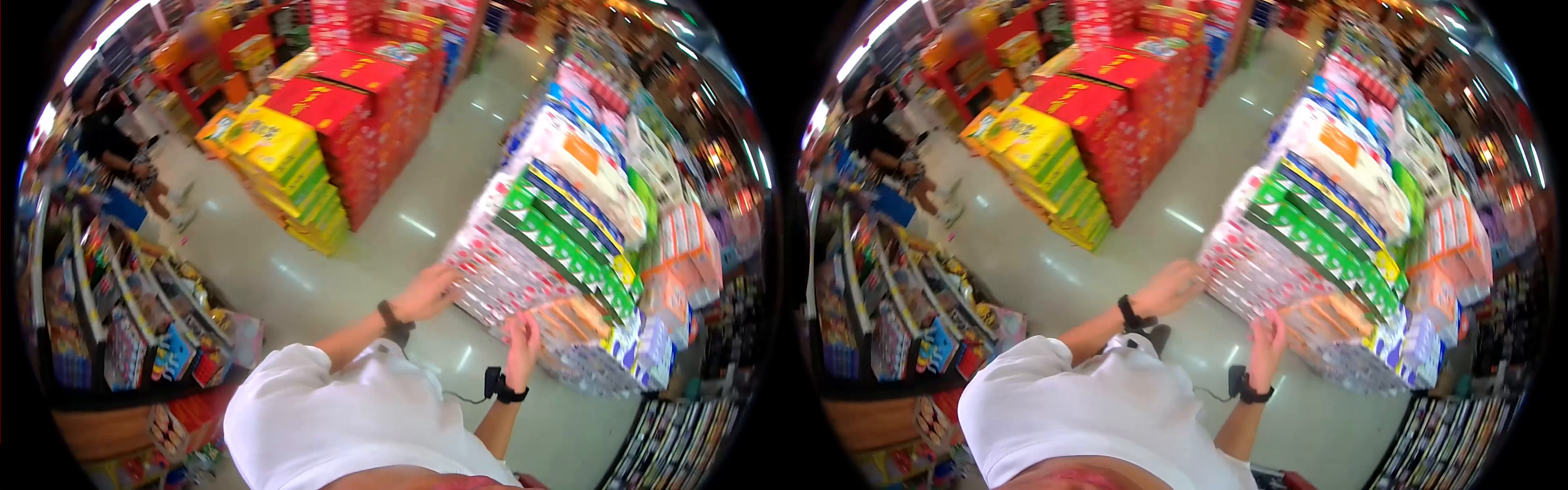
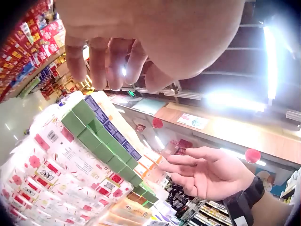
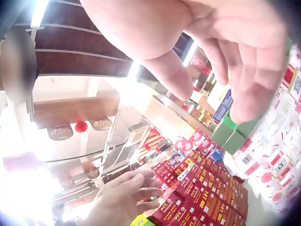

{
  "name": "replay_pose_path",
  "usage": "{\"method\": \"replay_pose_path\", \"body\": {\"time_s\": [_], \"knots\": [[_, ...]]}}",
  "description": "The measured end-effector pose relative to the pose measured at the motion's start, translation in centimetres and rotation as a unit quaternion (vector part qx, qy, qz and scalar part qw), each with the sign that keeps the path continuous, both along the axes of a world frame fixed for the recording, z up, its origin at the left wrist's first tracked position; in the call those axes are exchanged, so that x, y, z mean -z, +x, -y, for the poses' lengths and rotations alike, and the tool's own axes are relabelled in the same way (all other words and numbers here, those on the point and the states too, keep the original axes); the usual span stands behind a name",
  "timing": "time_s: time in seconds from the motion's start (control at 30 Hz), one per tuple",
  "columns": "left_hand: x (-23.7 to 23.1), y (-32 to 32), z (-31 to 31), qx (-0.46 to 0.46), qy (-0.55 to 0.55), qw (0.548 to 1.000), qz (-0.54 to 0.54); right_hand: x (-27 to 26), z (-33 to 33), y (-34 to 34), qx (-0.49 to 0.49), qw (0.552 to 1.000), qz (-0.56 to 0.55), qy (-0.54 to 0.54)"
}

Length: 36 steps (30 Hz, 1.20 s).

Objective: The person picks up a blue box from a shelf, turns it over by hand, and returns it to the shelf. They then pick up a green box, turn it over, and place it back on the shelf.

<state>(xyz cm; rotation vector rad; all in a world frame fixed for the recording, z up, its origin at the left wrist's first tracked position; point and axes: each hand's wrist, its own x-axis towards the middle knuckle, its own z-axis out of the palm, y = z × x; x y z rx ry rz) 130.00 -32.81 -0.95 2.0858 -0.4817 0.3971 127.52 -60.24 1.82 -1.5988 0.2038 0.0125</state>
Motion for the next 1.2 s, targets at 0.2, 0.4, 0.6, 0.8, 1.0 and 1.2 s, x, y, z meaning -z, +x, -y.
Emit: {"method": "replay_pose_path", "body": {"time_s": [0.2,0.4,0.6,0.8,1.0,1.2], "knots": [[-2.3,5.6,1.3,-0.028,-0.007,1.000,-0.012,-1.5,-0.5,6.1,0.025,0.999,-0.005,0.029],[-2.8,11.4,3.4,-0.045,-0.017,0.997,-0.059,-0.3,0.5,13.0,-0.022,0.999,-0.002,0.049],[-3.3,17.3,5.7,-0.103,-0.001,0.991,-0.084,-0.5,1.8,20.3,-0.071,0.996,0.010,0.048],[-4.3,23.0,7.7,-0.131,0.027,0.987,-0.086,-2.0,2.2,26.7,-0.107,0.991,-0.025,0.070],[-5.9,26.8,9.1,-0.138,0.044,0.984,-0.102,-1.5,2.2,30.2,-0.124,0.987,0.028,0.094],[-6.9,29.0,9.5,-0.126,0.037,0.985,-0.116,-1.4,2.6,31.9,-0.156,0.983,0.038,0.093]]}}
